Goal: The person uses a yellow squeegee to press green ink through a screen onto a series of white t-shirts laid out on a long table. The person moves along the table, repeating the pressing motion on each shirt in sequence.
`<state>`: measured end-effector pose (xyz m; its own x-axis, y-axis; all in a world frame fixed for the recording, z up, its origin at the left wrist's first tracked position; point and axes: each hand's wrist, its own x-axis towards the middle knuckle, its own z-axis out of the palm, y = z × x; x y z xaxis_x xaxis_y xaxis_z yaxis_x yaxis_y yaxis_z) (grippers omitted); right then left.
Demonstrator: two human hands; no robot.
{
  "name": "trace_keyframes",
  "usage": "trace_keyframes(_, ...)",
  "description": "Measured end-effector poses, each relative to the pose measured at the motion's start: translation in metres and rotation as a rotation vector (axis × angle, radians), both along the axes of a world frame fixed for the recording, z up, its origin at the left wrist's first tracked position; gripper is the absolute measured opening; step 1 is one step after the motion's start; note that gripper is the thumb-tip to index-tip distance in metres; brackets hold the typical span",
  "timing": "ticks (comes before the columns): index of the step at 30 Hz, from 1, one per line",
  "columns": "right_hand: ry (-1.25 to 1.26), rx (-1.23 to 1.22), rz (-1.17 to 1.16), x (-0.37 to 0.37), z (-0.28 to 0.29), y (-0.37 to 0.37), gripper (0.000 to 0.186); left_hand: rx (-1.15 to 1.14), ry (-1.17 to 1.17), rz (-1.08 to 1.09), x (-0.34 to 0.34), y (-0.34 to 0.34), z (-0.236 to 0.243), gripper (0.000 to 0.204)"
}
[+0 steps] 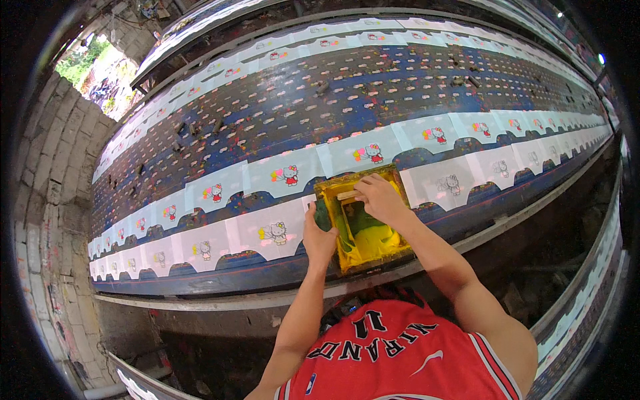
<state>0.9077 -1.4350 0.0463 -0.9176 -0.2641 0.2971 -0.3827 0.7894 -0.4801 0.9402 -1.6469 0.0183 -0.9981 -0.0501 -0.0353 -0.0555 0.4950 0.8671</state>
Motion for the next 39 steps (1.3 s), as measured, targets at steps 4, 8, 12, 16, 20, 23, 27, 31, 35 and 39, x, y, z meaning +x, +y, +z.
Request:
trace_keyframes(4,0.012,-0.027,0.007,-0.002,0.001,0.000,0.015,0.019,-0.010,-0.015,-0.001,-0.003,-0.002,0.086)
trace_keyframes(8,0.029,0.103,0.087,0.021,-0.003,0.001,0.021,0.069,-0.035,-0.019,-0.001,-0.002,0.005,0.086)
trace_keyframes(12,-0.013,0.042,0.082,0.099,-0.002,-0.005,0.043,-0.032,0.025,-0.003,-0.001,-0.004,0.003,0.085)
trace_keyframes(16,-0.012,0.039,0.093,0.125,0.004,-0.003,0.046,0.006,-0.028,0.007,0.001,-0.004,-0.002,0.084)
trace_keyframes(20,-0.051,0.046,0.095,0.116,0.005,0.005,0.049,-0.003,0.043,0.000,0.001,0.004,0.001,0.084)
trace_keyframes(23,-0.028,0.029,0.089,0.117,0.012,0.025,0.047,0.021,0.118,0.001,0.011,0.024,0.016,0.083)
trace_keyframes(27,-0.015,0.051,0.060,0.124,0.028,0.077,0.046,0.033,0.175,0.016,0.017,0.081,0.019,0.082)
trace_keyframes(31,-0.005,0.086,0.023,0.131,0.035,0.152,0.045,0.102,0.151,0.003,0.021,0.163,0.023,0.081)
trace_keyframes(35,0.068,0.113,0.023,0.135,0.032,0.217,0.030,0.083,0.154,0.003,0.023,0.229,0.004,0.081)
trace_keyframes(39,0.015,0.063,0.042,0.138,0.016,0.254,0.035,0.035,0.114,-0.007,0.029,0.260,-0.001,0.082)
